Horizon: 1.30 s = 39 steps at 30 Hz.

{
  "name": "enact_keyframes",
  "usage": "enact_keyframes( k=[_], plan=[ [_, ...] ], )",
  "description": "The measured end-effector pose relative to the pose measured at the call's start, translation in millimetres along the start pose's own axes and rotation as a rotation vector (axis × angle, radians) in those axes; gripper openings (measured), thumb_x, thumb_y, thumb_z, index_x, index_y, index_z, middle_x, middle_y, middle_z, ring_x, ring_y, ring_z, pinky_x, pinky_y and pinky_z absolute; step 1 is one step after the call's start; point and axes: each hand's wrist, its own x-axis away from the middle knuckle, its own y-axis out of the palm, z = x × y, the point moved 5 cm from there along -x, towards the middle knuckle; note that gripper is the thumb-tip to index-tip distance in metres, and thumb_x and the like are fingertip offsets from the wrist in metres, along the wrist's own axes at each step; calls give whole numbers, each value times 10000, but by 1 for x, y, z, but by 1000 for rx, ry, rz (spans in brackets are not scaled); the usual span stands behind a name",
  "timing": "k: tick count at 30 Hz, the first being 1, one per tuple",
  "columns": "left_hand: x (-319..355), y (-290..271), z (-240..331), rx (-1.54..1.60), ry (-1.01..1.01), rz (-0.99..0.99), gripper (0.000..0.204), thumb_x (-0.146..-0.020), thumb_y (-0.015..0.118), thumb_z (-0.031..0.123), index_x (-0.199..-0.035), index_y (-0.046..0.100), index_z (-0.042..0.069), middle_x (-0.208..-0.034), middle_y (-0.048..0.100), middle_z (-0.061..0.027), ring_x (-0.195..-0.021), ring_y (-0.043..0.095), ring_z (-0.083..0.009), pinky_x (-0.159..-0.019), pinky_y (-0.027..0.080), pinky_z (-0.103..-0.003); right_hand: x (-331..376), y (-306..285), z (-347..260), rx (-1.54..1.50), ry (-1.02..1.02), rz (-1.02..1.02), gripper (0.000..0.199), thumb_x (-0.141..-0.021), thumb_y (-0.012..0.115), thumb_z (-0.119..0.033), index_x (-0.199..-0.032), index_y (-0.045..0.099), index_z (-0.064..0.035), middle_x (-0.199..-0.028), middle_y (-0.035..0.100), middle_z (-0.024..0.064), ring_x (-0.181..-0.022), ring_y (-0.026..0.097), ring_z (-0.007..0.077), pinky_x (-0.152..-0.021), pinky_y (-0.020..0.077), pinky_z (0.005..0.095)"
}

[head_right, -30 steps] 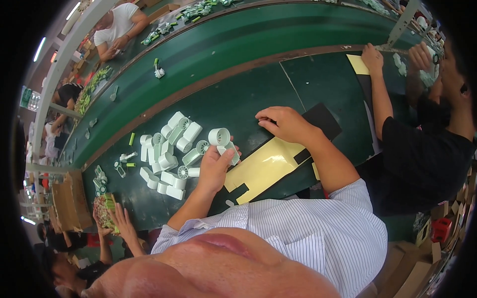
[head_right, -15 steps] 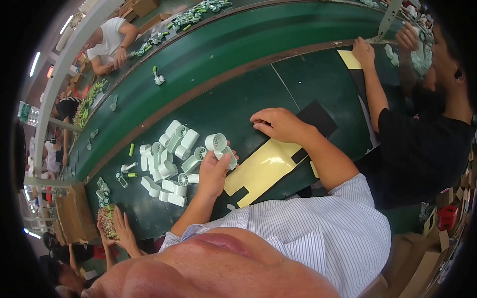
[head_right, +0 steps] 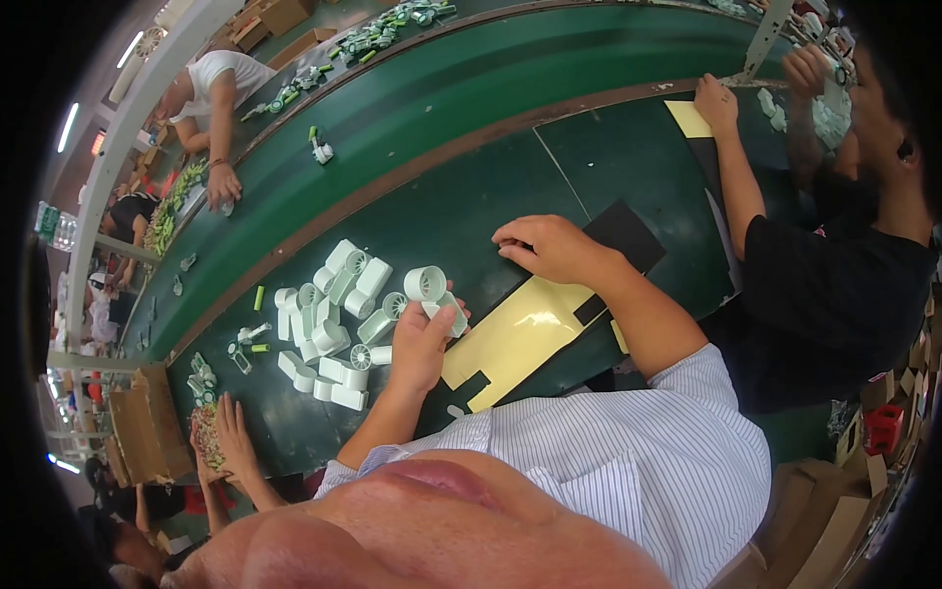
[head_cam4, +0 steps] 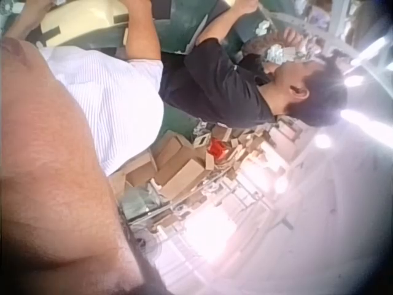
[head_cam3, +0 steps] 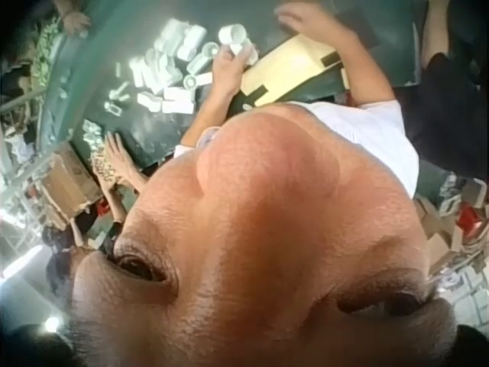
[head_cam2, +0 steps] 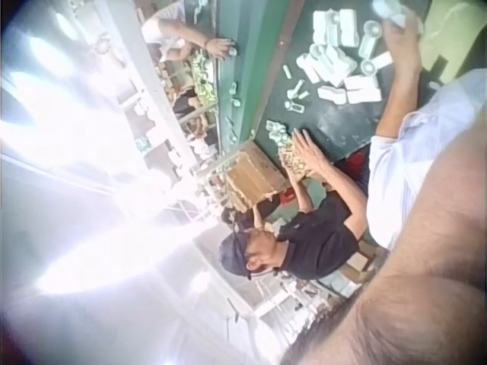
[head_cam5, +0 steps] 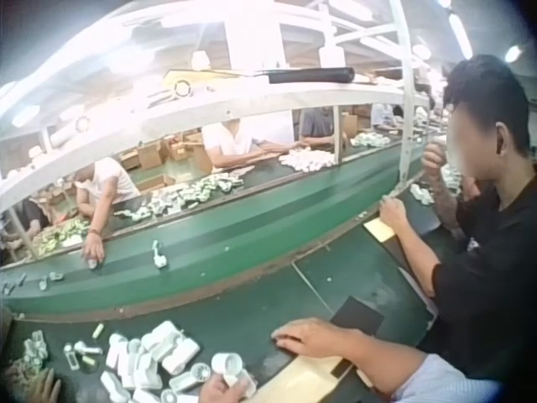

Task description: The person assembles handheld fans by taking plastic casings, inserting the internal fan components and batteries into them, and pressing the casing pieces together by hand.

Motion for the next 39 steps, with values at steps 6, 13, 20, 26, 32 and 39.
enact_keyframes(
  k=[6, 13, 20, 26, 32, 39],
  plan=[
    [1, 0, 0, 0, 6, -8, 399, -947, 636, 125, -1303, 497, 10, -1082, 630, -90, -969, 628, -183, -815, 534, -335, 0, 0, 0, 8, -5, -3, 194, -894, 668, -157, -1045, 683, -36, -975, 701, 124, -858, 674, 297, -766, 540, 373],
    [0, 0, -1, -24, 0, -10, 397, -950, 633, 131, -1306, 495, 21, -1078, 628, -83, -972, 627, -179, -818, 534, -334, 1, 1, 1, -6, 11, -4, 197, -889, 672, -150, -1050, 683, -36, -971, 701, 128, -863, 677, 294, -767, 542, 370],
    [-1, -1, 0, -26, 10, -2, 402, -945, 639, 130, -1304, 496, 22, -1079, 620, -89, -970, 625, -183, -820, 537, -335, -1, 4, 2, -40, 14, -34, 213, -895, 672, -113, -1086, 670, -20, -974, 693, 138, -889, 682, 269, -779, 541, 353],
    [-2, 1, -1, -12, -12, -27, 411, -938, 655, 137, -1302, 499, 30, -1080, 613, -85, -988, 617, -184, -834, 538, -342, 0, 3, 2, -40, 31, -32, 225, -896, 672, -107, -1102, 665, -16, -979, 693, 137, -888, 683, 256, -773, 540, 338],
    [0, -1, -2, -24, -12, -14, 413, -938, 658, 144, -1302, 500, 30, -1079, 614, -83, -981, 616, -178, -837, 536, -341, -1, 4, 1, -26, 30, -49, 230, -892, 674, -105, -1103, 665, -14, -991, 693, 137, -879, 682, 263, -767, 540, 339],
    [-1, -3, -4, -6, -17, -6, 417, -939, 659, 151, -1306, 501, 32, -1073, 613, -77, -977, 615, -174, -840, 534, -336, -2, 3, 1, -28, 22, -34, 214, -895, 669, -99, -1091, 670, -15, -1000, 695, 139, -879, 678, 283, -762, 540, 346]
  ],
)
